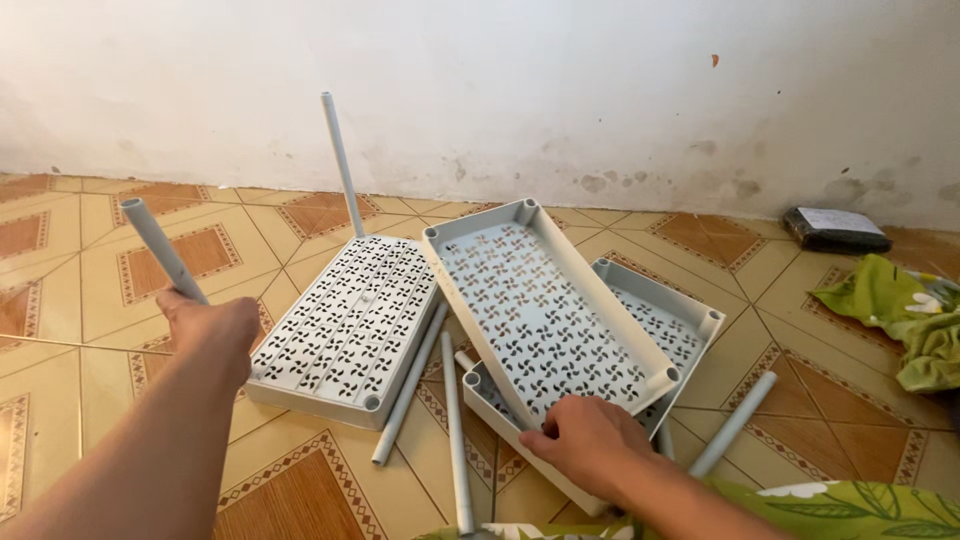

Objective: The person disassembles a three-tier plastic shelving unit by removing the vertical support poles from each shelf. They then reassemble the unit by inserting the poles back into the corner holes of the shelves and stacking them to form the complete structure.

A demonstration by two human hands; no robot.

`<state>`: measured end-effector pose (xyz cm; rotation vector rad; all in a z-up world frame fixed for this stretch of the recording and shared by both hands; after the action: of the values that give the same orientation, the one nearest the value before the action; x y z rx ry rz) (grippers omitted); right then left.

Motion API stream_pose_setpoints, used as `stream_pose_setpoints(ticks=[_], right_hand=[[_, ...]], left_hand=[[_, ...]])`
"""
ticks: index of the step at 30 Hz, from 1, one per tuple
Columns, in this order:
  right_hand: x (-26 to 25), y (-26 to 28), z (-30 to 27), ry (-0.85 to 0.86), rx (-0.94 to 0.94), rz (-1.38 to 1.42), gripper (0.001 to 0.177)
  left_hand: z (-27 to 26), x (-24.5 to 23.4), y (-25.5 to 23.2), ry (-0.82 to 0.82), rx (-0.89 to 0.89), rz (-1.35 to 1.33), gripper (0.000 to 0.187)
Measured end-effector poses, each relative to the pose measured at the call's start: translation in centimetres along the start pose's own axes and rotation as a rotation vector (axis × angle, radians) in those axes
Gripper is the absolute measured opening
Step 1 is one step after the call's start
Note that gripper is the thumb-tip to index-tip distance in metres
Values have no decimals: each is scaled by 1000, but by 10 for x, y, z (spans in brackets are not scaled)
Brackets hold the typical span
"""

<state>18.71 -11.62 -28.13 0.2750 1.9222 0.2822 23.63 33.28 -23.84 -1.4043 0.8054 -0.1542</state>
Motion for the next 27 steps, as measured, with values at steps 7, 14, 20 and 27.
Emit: stream_pose_setpoints(ticks=[7, 14, 20, 27], right_hand=[[-3, 1, 5, 1, 5, 18, 47], [-47, 29, -12, -284, -75, 70, 46], [-108, 141, -56, -336, -478, 498, 43], [-161, 213, -128, -213, -567, 774, 43]], left_hand=[[-15, 6, 9, 113, 64, 294, 20], [-91, -32, -107, -19, 636, 247, 22], [-153, -39, -211, 228, 735, 64, 30], [-212, -61, -274, 373, 780, 146, 33]])
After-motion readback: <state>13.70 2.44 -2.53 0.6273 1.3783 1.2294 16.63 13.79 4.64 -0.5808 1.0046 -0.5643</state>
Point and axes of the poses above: each hand's wrist, its own z-axis towards the middle knuckle, its own x-axis out of the palm, y = z × x, the point moved 10 cm from there along z, towards the middle knuckle, and after that the axes turned 1 degree about z, right-handed, at the moved point
